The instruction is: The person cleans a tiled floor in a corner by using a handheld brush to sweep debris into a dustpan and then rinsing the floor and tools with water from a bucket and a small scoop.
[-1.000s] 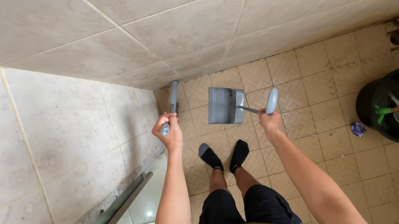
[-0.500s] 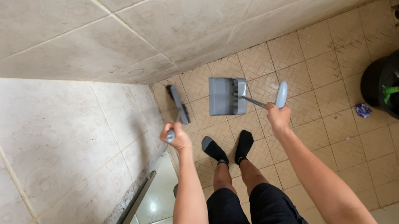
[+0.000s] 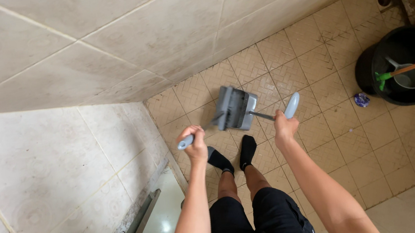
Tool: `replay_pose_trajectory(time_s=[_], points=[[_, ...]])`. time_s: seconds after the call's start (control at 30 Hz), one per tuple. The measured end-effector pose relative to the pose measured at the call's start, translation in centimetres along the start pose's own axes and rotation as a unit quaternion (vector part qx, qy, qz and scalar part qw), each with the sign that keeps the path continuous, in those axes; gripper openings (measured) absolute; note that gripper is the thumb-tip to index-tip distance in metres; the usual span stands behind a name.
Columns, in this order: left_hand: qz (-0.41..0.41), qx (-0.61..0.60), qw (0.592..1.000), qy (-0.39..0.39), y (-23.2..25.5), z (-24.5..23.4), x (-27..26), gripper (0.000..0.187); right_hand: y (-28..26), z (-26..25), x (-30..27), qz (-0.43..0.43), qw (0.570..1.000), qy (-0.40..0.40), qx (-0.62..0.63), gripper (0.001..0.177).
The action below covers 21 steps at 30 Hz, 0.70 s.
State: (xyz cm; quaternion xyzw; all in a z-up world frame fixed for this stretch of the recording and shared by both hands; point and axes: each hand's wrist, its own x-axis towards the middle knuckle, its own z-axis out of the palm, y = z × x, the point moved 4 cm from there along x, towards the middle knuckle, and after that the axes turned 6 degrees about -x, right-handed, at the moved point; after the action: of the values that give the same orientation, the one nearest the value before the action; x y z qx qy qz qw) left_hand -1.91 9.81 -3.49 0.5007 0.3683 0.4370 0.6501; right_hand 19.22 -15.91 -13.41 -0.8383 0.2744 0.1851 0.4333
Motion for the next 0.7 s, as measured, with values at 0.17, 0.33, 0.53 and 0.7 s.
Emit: replay_pose_trajectory(time_s=[0.17, 0.33, 0.53, 0.7], points=[[-0.014, 0.118, 0.992, -0.039, 0.9, 1.4, 2.5, 0.033, 2.4, -2.0, -0.8, 0.071, 0.995, -0.015, 0.070, 0.022], [0.109, 0.234, 0.963, -0.077, -0.2, 3.4, 4.2, 0.024, 5.2, -4.2, -1.2, 0.180, 0.970, -0.090, 0.137, 0.017], [-0.057, 0.324, 0.944, 0.028, -2.3, 1.5, 1.6, 0.017, 7.1, -5.0, -0.5, 0.175, 0.971, -0.086, 0.140, 0.018], [-0.151, 0.290, 0.945, -0.026, -3.5, 2.1, -2.3, 0.017, 7.7, -4.1, -1.4, 0.161, 0.969, -0.072, 0.173, 0.014]])
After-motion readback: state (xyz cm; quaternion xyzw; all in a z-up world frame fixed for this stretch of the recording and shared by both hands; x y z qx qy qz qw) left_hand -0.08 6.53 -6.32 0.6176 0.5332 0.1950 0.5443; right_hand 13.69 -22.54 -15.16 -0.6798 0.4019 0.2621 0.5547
